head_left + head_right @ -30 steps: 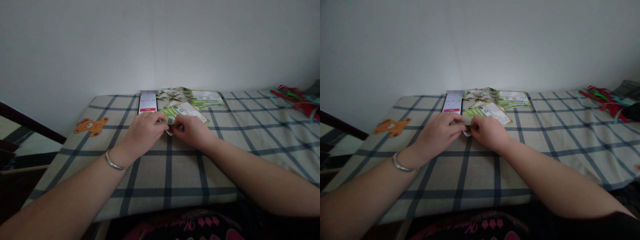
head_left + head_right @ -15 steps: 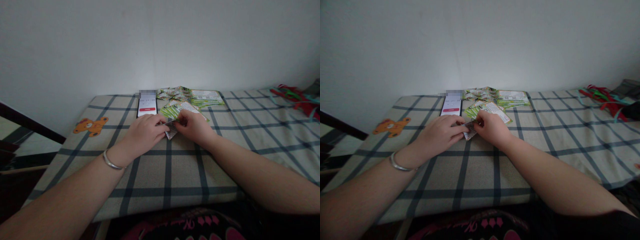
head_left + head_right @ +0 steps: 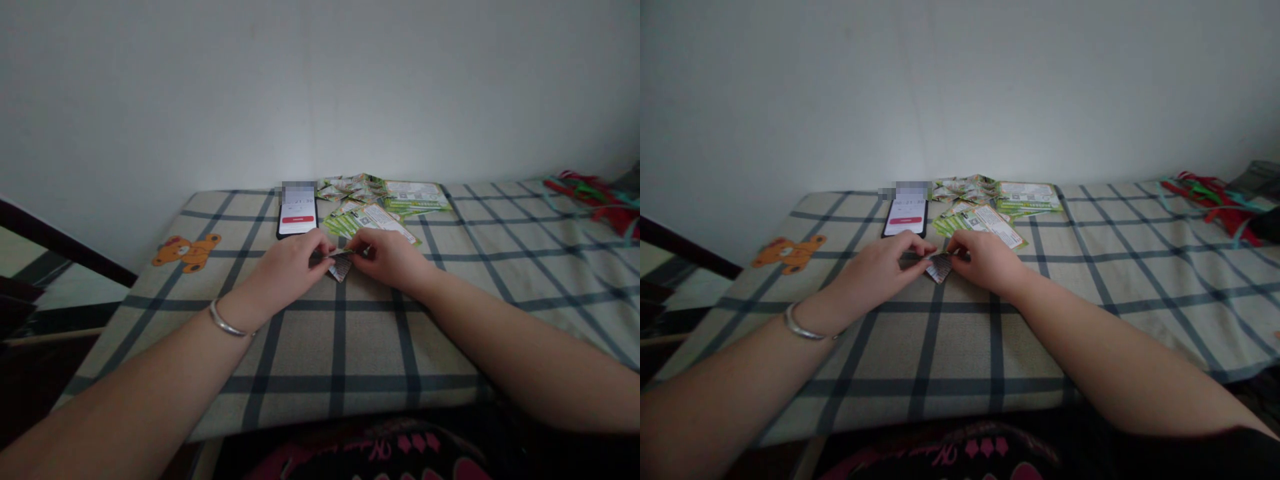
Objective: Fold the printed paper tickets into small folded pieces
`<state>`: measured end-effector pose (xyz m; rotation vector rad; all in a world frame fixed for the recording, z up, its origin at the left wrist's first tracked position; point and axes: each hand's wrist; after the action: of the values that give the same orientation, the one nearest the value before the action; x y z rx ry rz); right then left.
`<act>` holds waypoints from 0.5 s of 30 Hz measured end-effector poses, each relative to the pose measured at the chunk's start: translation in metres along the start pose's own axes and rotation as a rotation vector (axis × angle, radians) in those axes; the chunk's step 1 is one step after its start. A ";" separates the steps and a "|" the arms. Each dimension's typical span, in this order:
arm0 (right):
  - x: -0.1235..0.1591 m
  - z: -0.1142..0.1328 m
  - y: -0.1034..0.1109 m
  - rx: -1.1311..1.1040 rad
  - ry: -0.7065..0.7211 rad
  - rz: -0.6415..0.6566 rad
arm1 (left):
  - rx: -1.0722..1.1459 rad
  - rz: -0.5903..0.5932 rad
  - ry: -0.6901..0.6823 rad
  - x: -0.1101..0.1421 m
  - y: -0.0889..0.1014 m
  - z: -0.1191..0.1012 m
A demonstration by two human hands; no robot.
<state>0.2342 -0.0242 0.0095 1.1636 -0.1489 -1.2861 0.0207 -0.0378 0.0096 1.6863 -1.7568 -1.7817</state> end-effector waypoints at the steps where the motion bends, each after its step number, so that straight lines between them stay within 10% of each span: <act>1: 0.000 -0.001 0.000 -0.001 0.014 -0.001 | -0.002 -0.006 -0.005 0.000 0.000 0.000; 15: -0.002 0.001 0.010 0.167 0.331 0.220 | 0.022 0.176 -0.125 -0.001 0.005 0.008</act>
<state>0.2393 -0.0254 0.0182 1.4443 -0.1368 -0.8878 0.0126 -0.0340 0.0111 1.4058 -1.9154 -1.8307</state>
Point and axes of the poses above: each hand's wrist, its own x-axis away from the middle knuckle, its own y-axis out of the back of the hand, z = x × y, and after that the axes turned 11 degrees about -z, right-handed
